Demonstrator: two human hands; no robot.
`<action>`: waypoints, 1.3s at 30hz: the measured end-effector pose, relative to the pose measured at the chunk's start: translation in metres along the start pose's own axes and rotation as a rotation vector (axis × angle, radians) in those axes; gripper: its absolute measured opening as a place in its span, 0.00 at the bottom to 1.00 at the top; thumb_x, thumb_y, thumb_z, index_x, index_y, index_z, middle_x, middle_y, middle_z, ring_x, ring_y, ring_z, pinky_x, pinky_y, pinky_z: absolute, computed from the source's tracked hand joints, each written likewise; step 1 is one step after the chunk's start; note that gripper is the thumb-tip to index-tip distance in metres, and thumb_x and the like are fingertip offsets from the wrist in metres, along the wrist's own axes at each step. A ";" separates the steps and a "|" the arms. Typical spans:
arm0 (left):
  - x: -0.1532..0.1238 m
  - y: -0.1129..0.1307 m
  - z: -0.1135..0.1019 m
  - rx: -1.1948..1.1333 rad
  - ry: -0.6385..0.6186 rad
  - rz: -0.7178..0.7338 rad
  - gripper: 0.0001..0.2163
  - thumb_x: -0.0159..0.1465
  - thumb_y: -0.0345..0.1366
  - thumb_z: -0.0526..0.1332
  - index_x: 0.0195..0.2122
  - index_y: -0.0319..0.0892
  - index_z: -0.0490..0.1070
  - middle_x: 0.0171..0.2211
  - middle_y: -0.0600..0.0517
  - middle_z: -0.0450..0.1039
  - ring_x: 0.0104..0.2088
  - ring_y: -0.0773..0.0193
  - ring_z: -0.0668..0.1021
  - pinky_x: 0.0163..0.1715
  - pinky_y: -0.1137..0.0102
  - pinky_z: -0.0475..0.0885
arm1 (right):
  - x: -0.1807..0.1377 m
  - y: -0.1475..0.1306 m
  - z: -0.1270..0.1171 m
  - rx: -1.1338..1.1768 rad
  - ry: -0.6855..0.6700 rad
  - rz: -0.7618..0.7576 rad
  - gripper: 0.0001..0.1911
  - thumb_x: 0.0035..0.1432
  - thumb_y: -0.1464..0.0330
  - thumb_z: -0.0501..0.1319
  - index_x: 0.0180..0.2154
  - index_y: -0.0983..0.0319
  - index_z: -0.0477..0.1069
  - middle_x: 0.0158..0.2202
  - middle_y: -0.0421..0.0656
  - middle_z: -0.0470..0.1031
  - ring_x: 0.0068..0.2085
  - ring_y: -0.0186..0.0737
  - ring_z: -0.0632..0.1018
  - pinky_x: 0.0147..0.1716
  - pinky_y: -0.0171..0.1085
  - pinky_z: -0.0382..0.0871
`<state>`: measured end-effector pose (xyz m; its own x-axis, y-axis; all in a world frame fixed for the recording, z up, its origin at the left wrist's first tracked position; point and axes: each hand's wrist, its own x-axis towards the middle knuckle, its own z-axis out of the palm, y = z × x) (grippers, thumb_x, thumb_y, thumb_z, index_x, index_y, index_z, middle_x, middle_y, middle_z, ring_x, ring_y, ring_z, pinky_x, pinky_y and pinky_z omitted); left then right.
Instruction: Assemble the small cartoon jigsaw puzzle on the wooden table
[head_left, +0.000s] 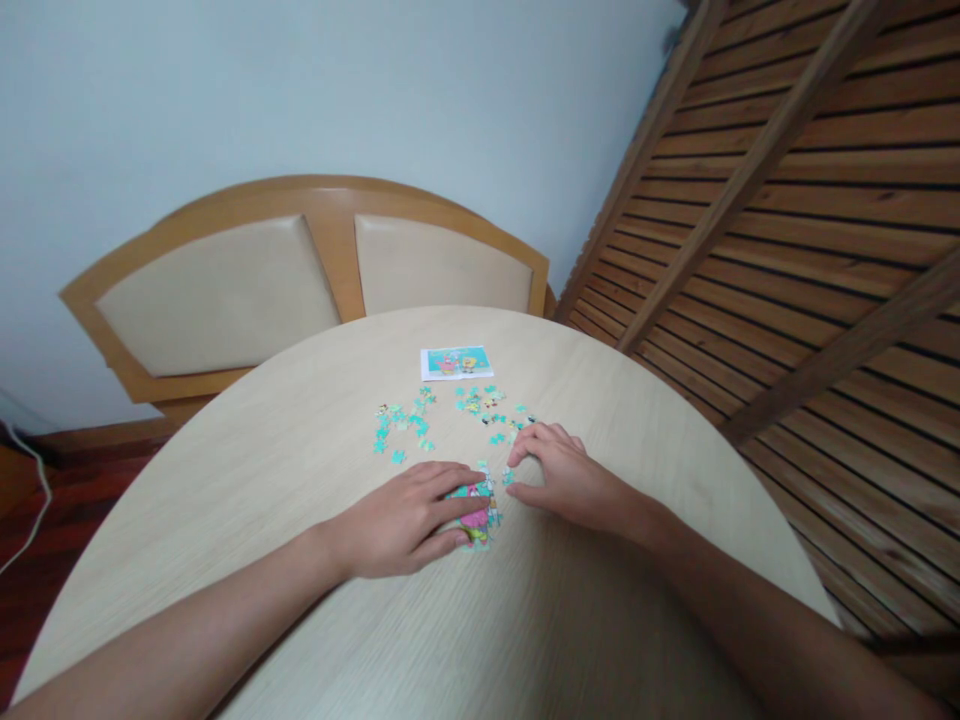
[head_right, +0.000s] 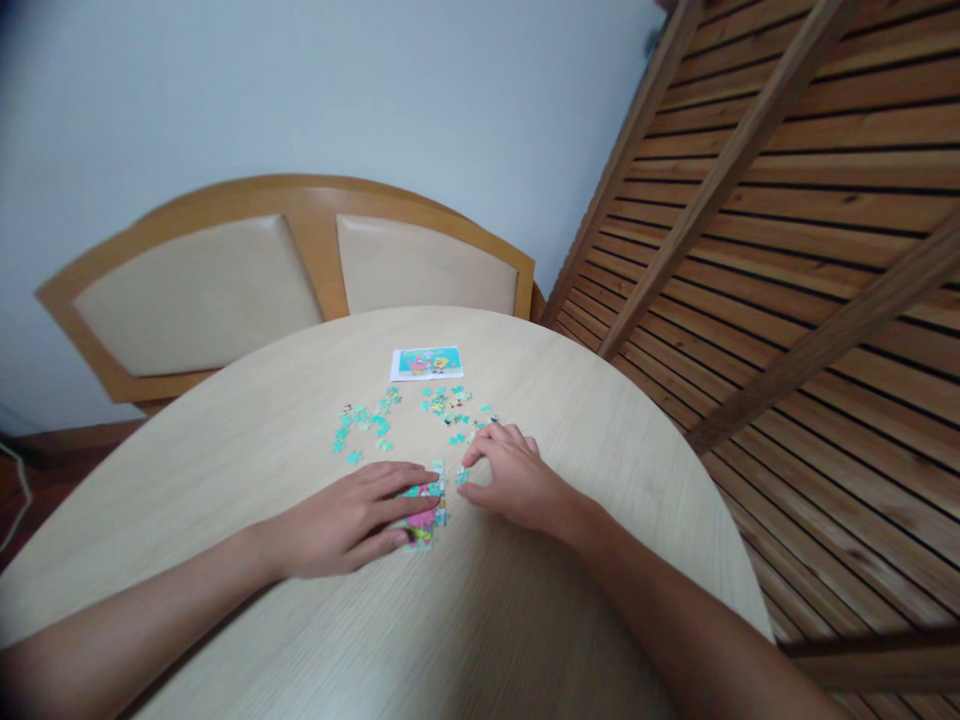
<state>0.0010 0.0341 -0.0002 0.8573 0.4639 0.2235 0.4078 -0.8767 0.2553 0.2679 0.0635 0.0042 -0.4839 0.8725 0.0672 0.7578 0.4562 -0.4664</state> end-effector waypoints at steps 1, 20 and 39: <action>0.000 0.000 0.000 -0.002 0.002 0.001 0.19 0.73 0.41 0.53 0.64 0.46 0.65 0.63 0.43 0.65 0.63 0.50 0.67 0.61 0.53 0.66 | 0.000 -0.001 0.000 0.002 0.001 -0.015 0.11 0.55 0.64 0.69 0.40 0.58 0.73 0.51 0.45 0.72 0.57 0.52 0.68 0.55 0.52 0.59; -0.001 0.000 0.000 -0.002 0.004 0.002 0.19 0.73 0.41 0.54 0.64 0.46 0.65 0.63 0.42 0.65 0.62 0.49 0.68 0.61 0.52 0.66 | 0.001 -0.005 0.004 -0.011 0.045 -0.031 0.12 0.55 0.63 0.69 0.41 0.58 0.74 0.50 0.46 0.74 0.55 0.52 0.69 0.54 0.52 0.59; -0.001 0.000 0.000 -0.016 0.030 0.015 0.20 0.73 0.41 0.54 0.64 0.47 0.64 0.63 0.43 0.65 0.62 0.49 0.68 0.61 0.52 0.66 | 0.002 -0.015 0.001 -0.031 0.024 -0.134 0.10 0.58 0.64 0.68 0.42 0.57 0.76 0.50 0.45 0.75 0.54 0.49 0.71 0.54 0.50 0.58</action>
<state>0.0005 0.0341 -0.0005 0.8534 0.4545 0.2551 0.3896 -0.8814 0.2669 0.2551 0.0580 0.0102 -0.5714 0.8070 0.1489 0.7002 0.5741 -0.4244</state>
